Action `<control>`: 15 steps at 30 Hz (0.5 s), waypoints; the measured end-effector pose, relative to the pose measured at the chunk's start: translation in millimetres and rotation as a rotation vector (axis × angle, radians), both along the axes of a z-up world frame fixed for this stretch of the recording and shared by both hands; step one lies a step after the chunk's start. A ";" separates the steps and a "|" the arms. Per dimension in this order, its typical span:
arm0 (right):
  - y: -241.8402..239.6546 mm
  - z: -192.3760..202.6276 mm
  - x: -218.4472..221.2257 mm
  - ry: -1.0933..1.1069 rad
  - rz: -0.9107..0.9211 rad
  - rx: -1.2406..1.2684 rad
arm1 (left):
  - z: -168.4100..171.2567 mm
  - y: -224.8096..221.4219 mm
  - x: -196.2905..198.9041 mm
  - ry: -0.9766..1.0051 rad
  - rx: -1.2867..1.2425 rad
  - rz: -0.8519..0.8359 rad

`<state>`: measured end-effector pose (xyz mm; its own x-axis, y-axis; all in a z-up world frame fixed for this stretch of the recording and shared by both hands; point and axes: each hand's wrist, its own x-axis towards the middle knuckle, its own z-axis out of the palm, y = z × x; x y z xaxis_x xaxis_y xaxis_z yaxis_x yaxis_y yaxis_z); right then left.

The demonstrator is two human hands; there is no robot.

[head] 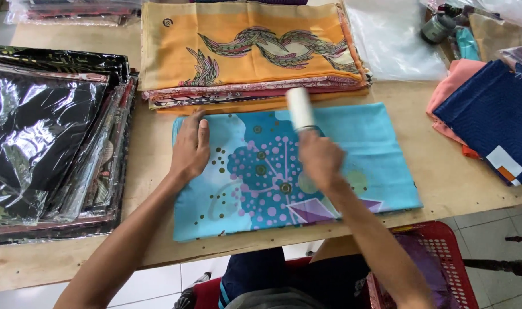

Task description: Using a lint roller to remove debris from a piece of patterned fabric on a work table.

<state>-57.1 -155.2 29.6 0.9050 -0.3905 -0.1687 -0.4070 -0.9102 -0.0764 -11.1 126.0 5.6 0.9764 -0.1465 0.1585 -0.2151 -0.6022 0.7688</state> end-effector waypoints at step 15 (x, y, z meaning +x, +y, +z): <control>-99.6 -7.8 -47.8 -0.224 -0.224 -0.085 | 1.9 -3.1 1.4 -0.029 -0.009 -0.016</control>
<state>-104.9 -254.8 21.8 0.8059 -0.5883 0.0662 -0.5795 -0.8069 -0.1145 -9.7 122.9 7.4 0.9689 -0.1601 0.1885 -0.2470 -0.5913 0.7676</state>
